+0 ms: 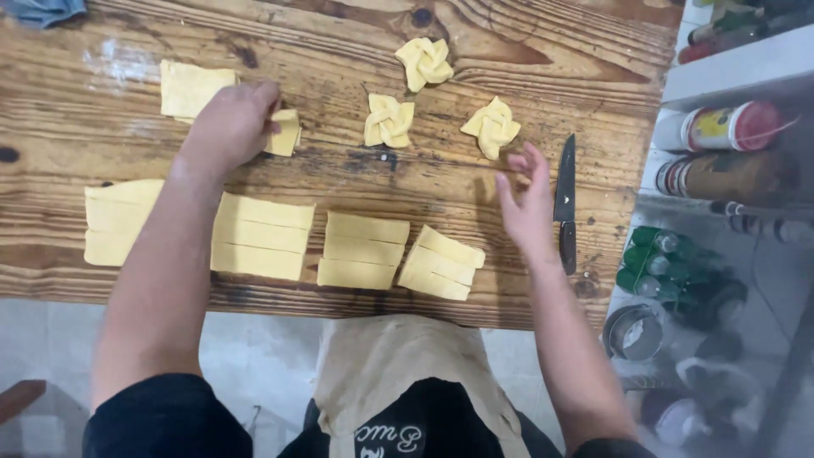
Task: Shaping pre-cut dough squares into decorative patterns and placing them on a baking sheet
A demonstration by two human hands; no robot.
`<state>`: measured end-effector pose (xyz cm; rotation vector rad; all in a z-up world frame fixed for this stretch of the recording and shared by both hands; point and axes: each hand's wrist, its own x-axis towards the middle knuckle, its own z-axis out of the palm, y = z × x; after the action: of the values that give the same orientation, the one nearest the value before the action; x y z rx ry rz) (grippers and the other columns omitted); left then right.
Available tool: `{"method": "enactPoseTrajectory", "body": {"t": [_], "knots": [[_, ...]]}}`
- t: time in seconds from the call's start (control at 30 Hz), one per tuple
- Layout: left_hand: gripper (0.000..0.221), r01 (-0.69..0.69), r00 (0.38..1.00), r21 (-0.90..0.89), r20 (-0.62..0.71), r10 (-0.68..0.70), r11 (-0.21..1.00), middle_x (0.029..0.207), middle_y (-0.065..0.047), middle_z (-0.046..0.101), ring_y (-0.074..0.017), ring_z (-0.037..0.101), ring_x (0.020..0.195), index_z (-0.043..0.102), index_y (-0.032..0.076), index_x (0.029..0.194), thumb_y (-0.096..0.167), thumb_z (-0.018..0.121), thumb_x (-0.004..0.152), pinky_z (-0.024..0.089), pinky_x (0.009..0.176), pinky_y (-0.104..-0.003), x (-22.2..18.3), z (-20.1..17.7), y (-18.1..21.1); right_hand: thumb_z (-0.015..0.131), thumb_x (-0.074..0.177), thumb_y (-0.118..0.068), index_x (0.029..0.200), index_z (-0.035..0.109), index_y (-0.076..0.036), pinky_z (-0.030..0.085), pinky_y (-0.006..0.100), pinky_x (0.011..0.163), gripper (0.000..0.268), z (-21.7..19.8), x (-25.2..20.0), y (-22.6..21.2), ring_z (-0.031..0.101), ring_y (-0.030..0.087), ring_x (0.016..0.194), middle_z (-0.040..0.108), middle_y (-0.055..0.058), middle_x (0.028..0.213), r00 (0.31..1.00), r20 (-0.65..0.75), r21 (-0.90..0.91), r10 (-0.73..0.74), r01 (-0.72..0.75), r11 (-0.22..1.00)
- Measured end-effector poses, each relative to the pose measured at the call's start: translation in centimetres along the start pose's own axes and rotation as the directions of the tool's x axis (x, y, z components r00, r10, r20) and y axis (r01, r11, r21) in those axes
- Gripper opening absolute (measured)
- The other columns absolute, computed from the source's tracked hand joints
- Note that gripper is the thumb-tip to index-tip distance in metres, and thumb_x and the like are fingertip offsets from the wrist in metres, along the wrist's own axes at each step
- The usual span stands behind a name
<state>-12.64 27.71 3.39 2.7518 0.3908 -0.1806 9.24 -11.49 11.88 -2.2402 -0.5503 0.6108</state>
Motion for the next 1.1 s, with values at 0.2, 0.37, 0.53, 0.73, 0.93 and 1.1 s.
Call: {"method": "enactPoseTrajectory", "body": {"t": [0.2, 0.37, 0.53, 0.73, 0.93, 1.1], "knots": [[0.033, -0.048, 0.992, -0.416, 0.084, 0.091, 0.908, 0.102, -0.015, 0.076, -0.0379, 0.070, 0.109, 0.071, 0.012, 0.113, 0.025, 0.081, 0.084, 0.052, 0.099, -0.050, -2.7, -5.9, 11.1, 0.084, 0.090, -0.016, 0.145, 0.046, -0.005, 0.036, 0.057, 0.110, 0.068, -3.6, -6.3, 17.5, 0.050, 0.043, 0.124, 0.049, 0.020, 0.131, 0.895, -0.412, -0.498, -0.172, -0.063, 0.865], [0.031, -0.126, 0.974, -0.670, 0.058, 0.220, 0.732, 0.103, -0.014, 0.076, -0.0377, 0.070, 0.108, 0.070, 0.015, 0.117, 0.026, 0.078, 0.089, 0.053, 0.096, -0.050, 3.0, 0.6, 19.7, 0.087, 0.087, -0.028, 0.150, 0.045, -0.004, 0.029, 0.068, 0.111, 0.079, -5.2, -7.8, 23.3, 0.044, 0.053, 0.131, 0.047, 0.029, 0.137, 0.917, -0.393, -0.479, -0.069, -0.140, 0.866], [0.038, -0.004, 0.999, -0.474, 0.028, 0.019, 0.881, 0.120, -0.008, 0.069, -0.0288, 0.067, 0.118, 0.063, 0.020, 0.134, 0.034, 0.069, 0.099, 0.054, 0.099, -0.045, 8.2, 11.5, 22.2, 0.085, 0.087, -0.020, 0.148, 0.052, -0.008, 0.037, 0.059, 0.109, 0.070, -6.4, -6.3, 22.7, 0.053, 0.050, 0.123, 0.057, 0.026, 0.127, 0.952, -0.255, -0.450, -0.170, 0.038, 0.892], [0.075, -0.163, 0.971, 0.044, -0.170, 0.168, 0.986, 0.156, -0.015, 0.041, -0.0313, 0.033, 0.148, 0.037, 0.005, 0.159, 0.041, 0.065, 0.099, 0.026, 0.123, -0.049, 3.5, 12.4, 24.5, 0.047, 0.110, -0.012, 0.149, 0.049, -0.002, 0.048, 0.062, 0.092, 0.040, -7.4, -7.9, 22.0, 0.057, 0.058, 0.112, 0.057, 0.035, 0.118, 0.991, -0.084, -0.302, -0.102, 0.072, 0.951], [0.083, 0.122, 0.993, -0.378, 0.041, -0.115, 0.918, 0.160, -0.023, 0.033, -0.0419, 0.027, 0.151, 0.027, 0.002, 0.162, 0.038, 0.069, 0.100, 0.022, 0.126, -0.050, 3.7, 8.6, 26.2, 0.039, 0.113, -0.026, 0.123, 0.042, -0.016, 0.051, 0.032, 0.039, 0.014, -2.1, -8.7, 19.3, 0.056, 0.022, 0.048, 0.051, 0.011, 0.064, 0.956, 0.042, 0.698, 0.289, -0.235, 0.676], [0.050, 0.175, 0.985, -0.256, 0.047, -0.168, 0.951, 0.126, -0.007, 0.050, -0.0300, 0.047, 0.127, 0.052, 0.013, 0.131, 0.036, 0.076, 0.093, 0.044, 0.101, -0.044, 6.9, 12.6, 24.0, 0.025, 0.106, -0.063, 0.143, 0.051, -0.007, 0.054, 0.031, 0.045, 0.073, 0.3, -7.0, 16.5, 0.059, 0.018, 0.057, 0.053, 0.010, 0.072, 0.978, 0.141, 0.813, 0.154, -0.203, 0.546]]}}
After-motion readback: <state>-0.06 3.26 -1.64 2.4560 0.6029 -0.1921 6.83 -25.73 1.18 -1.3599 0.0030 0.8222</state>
